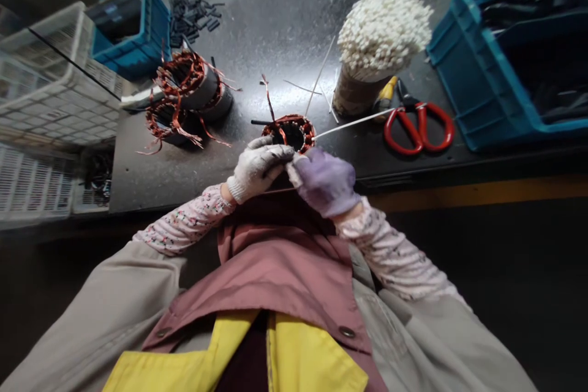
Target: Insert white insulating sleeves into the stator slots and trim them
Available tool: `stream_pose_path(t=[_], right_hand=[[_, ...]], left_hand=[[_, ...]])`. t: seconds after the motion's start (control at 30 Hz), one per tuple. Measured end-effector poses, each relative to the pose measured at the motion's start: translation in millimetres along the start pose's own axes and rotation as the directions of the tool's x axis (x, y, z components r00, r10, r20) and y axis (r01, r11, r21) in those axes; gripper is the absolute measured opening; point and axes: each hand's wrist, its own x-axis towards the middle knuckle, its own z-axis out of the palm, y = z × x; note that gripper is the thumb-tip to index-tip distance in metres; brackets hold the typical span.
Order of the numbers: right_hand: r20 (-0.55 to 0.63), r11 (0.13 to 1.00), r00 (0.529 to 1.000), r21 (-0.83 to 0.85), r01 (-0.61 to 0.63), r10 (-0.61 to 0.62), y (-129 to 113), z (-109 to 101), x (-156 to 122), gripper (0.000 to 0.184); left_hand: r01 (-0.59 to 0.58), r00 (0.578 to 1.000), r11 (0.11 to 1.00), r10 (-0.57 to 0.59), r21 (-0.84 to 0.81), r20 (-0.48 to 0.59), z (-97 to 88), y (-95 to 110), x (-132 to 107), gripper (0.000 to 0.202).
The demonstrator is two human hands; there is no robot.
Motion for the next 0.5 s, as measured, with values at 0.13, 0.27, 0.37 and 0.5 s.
stream_pose_path(t=[0.13,0.27,0.37,0.5], right_hand=[[0.064,0.971,0.97,-0.01,0.237,-0.236,7,-15,-10,0.037],[-0.145,0.927,0.933,0.134,0.349,-0.33,16,-29,-33,0.031],[-0.26,0.904,0.965,0.416,0.097,0.016,7,-30,-36,0.027],[0.008,0.516,0.971,0.846,-0.134,0.239,-15,-26,-32,0.039]], left_hand=[[0.022,0.999,1.0,-0.022,-0.004,0.041,-0.1,-3,1,0.028],[0.038,0.997,0.999,-0.037,-0.021,0.061,-0.8,-3,3,0.029],[0.02,0.997,1.0,-0.019,-0.008,0.071,-3.7,-3,5,0.031],[-0.012,0.994,0.999,0.006,0.048,0.109,-9.5,-4,7,0.027]])
